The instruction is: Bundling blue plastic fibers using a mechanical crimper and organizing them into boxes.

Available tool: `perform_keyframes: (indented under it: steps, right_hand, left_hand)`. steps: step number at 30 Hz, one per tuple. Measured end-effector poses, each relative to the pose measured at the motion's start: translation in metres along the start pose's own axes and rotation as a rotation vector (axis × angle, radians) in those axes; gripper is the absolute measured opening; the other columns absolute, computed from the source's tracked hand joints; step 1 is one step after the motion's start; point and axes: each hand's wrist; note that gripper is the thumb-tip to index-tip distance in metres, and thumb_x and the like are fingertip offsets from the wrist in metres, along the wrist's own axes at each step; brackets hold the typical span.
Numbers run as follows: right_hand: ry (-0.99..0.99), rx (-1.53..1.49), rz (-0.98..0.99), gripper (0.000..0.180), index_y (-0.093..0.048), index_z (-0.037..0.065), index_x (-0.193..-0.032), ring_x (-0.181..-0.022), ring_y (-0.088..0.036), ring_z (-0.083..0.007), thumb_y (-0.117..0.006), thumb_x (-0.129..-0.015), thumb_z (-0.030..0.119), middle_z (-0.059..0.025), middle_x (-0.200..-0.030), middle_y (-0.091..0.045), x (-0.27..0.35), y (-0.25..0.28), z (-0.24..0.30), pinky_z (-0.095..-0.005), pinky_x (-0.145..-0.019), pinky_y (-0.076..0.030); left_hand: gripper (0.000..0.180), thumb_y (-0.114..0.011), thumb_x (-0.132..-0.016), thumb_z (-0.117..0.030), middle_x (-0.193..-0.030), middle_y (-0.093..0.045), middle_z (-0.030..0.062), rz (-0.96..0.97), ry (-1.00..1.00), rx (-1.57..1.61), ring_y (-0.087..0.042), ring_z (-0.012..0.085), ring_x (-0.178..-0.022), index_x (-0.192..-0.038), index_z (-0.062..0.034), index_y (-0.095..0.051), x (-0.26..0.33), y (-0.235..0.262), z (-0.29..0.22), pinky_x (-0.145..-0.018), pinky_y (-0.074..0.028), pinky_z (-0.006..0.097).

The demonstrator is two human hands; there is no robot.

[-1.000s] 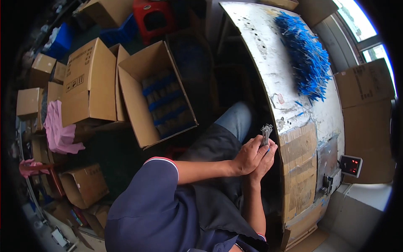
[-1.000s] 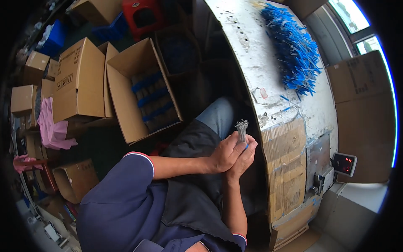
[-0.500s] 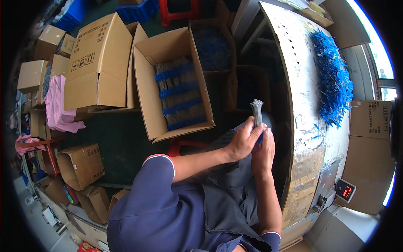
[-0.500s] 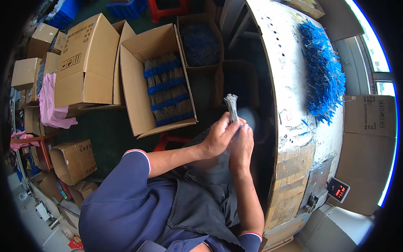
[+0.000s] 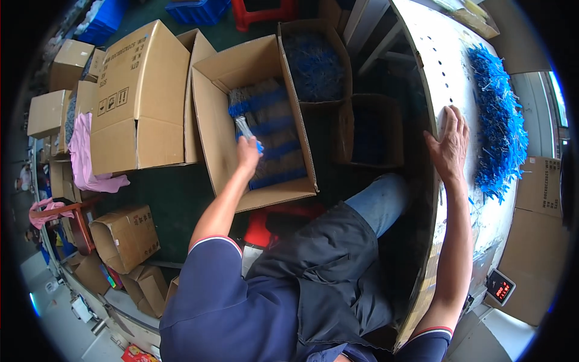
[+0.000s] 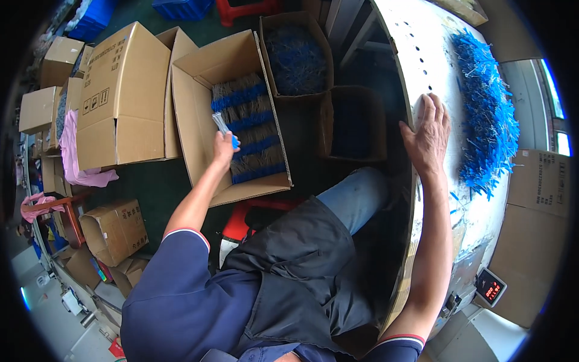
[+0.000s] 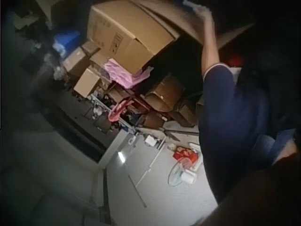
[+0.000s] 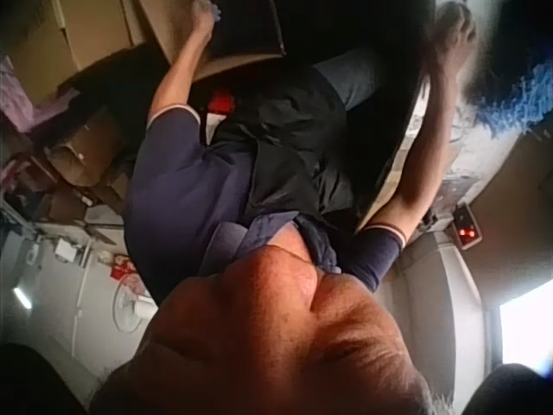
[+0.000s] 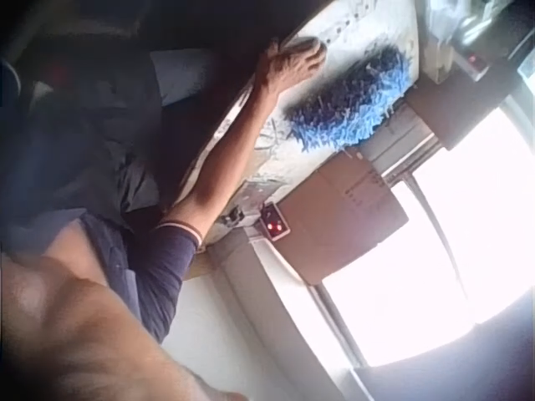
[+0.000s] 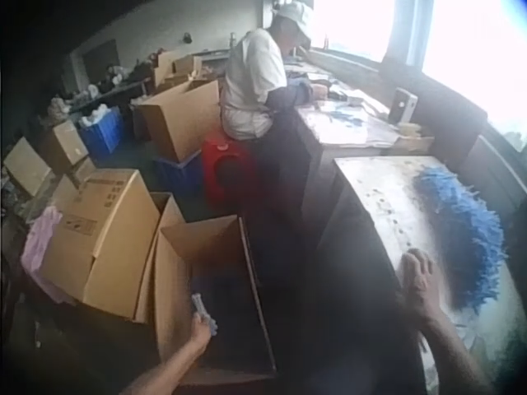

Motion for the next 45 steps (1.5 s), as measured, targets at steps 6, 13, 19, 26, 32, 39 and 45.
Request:
perform_keyframes:
  steps: [6,13,19,26,32,39,45]
  right_hand:
    - [-0.059,0.08,0.063,0.075,-0.043,0.004,-0.147,-0.144,-0.039,-0.039,-0.071,-0.077,0.003,-0.019,-0.153,-0.043,-0.008,-0.006,0.0,-0.0482,-0.122,-0.028]
    - [-0.04,0.129,0.07,0.075,-0.04,0.004,-0.151,-0.146,-0.037,-0.0382,-0.068,-0.082,0.0,-0.0181,-0.155,-0.042,-0.032,-0.019,0.016,-0.0477,-0.122,-0.028]
    - [-0.008,0.243,0.109,0.077,-0.033,0.006,-0.157,-0.15,-0.033,-0.0364,-0.067,-0.088,0.002,-0.0187,-0.161,-0.036,-0.034,-0.023,0.008,-0.047,-0.124,-0.025]
    - [0.029,0.271,0.091,0.076,-0.031,0.007,-0.159,-0.15,-0.033,-0.0367,-0.066,-0.091,0.003,-0.0178,-0.162,-0.036,-0.051,-0.033,0.005,-0.0473,-0.125,-0.025]
    - [0.058,0.349,0.067,0.072,-0.032,0.007,-0.159,-0.15,-0.034,-0.0363,-0.065,-0.095,0.007,-0.0184,-0.161,-0.037,-0.063,-0.049,-0.001,-0.0476,-0.125,-0.026]
    - [0.071,0.426,0.025,0.067,-0.036,0.009,-0.158,-0.145,-0.042,-0.0383,-0.065,-0.097,0.01,-0.0179,-0.158,-0.044,-0.07,-0.056,-0.008,-0.0494,-0.122,-0.033]
    - [0.078,0.437,0.027,0.068,-0.036,0.013,-0.158,-0.145,-0.043,-0.0377,-0.066,-0.097,0.013,-0.016,-0.158,-0.045,-0.068,-0.058,-0.015,-0.051,-0.12,-0.037]
  left_hand:
    - [0.024,-0.052,-0.107,-0.025,-0.091,-0.068,0.0107,-0.158,0.202,-0.174,-0.069,0.0208,-0.074,-0.106,-0.0015,-0.056,-0.089,0.02,0.046,-0.059,-0.058,0.037]
    - [0.039,-0.06,-0.101,-0.03,-0.109,-0.07,0.0303,-0.312,0.181,-0.507,-0.068,0.0435,-0.109,-0.12,0.004,-0.061,-0.162,0.047,0.118,-0.096,-0.05,0.049]
    - [0.037,-0.061,-0.1,-0.032,-0.094,-0.074,0.0253,-0.235,0.443,-0.549,-0.074,0.0384,-0.086,-0.103,0.0035,-0.071,-0.161,0.01,0.095,-0.078,-0.057,0.046]
    - [0.038,-0.062,-0.101,-0.034,-0.088,-0.072,0.0166,-0.179,0.445,-0.679,-0.071,0.0293,-0.073,-0.102,0.0032,-0.071,-0.202,0.027,0.12,-0.057,-0.058,0.042]
    - [0.04,-0.064,-0.099,-0.035,-0.108,-0.074,0.0212,-0.241,0.348,-0.842,-0.074,0.0352,-0.087,-0.112,0.0019,-0.072,-0.222,0.031,0.136,-0.063,-0.062,0.045]
    - [0.043,-0.062,-0.098,-0.04,-0.123,-0.07,0.0225,-0.243,0.396,-0.909,-0.066,0.0388,-0.118,-0.115,-0.0027,-0.072,-0.211,0.01,0.1,-0.101,-0.052,0.047]
    - [0.048,-0.067,-0.096,-0.032,-0.13,-0.058,0.0193,-0.374,0.104,-1.133,-0.057,0.0384,-0.124,-0.132,-0.0025,-0.054,-0.169,-0.023,0.08,-0.1,-0.05,0.049]
Point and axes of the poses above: each hand's wrist, its own x-axis away from the middle knuckle, its own y-axis out of the back of the hand, z = x × y
